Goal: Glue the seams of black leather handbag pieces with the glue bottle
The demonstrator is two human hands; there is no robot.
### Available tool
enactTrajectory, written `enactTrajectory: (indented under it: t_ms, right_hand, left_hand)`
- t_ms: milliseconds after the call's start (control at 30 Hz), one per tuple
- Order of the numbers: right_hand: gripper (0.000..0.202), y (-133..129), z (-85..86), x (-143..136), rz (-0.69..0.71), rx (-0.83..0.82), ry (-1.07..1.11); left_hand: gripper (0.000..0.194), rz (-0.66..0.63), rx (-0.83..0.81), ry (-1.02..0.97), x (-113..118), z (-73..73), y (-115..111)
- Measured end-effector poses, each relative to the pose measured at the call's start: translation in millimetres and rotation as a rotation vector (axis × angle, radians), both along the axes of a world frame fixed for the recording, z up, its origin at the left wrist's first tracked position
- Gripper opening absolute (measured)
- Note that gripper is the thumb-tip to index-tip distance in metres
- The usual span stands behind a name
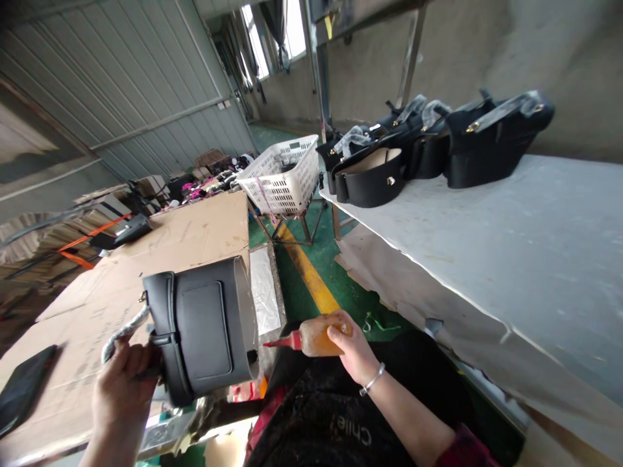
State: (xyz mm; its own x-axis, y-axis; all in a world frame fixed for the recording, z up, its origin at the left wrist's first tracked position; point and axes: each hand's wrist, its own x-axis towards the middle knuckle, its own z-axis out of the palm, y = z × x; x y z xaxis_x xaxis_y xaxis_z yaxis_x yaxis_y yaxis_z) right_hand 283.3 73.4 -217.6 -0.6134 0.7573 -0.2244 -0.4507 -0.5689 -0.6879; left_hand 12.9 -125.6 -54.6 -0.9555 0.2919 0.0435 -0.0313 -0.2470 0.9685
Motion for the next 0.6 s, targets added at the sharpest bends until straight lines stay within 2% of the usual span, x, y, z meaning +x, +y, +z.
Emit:
enactTrajectory:
  t_ms: [133, 200, 267, 333, 467, 533, 600]
  right_hand:
    - [0.038, 4, 1.7, 2, -0.056, -0.025, 0.041]
    - [0.038, 6, 3.4, 5, -0.077, -0.015, 0.05]
    - [0.039, 7, 5.3, 8, -0.096, -0.007, 0.052]
    - [0.041, 6, 6.9, 12, -0.106, -0.002, 0.052]
    - [0.042, 5, 8.2, 16, -0.103, 0.02, 0.039]
    - [0.044, 5, 7.9, 14, -0.111, 0.022, 0.024]
    - [0.045, 7, 7.7, 11, -0.118, 0.021, 0.008]
  left_hand:
    - [0.048, -0.072, 0.15, 0.197, -6, 26.9, 26]
    - [0.056, -0.06, 0.166, 0.236, -9, 30.2, 32]
    - [0.052, -0.024, 0.128, 0.21, -11, 23.5, 28]
    - [0.044, 0.026, 0.028, 0.093, -12, 9.2, 14]
    - [0.066, 0.103, -0.151, -0.222, -7, -16.3, -31]
    - [0.068, 0.134, -0.18, -0.285, -2, -18.5, -47]
    - [0.069, 0.159, -0.193, -0.319, 4, -14.3, -52]
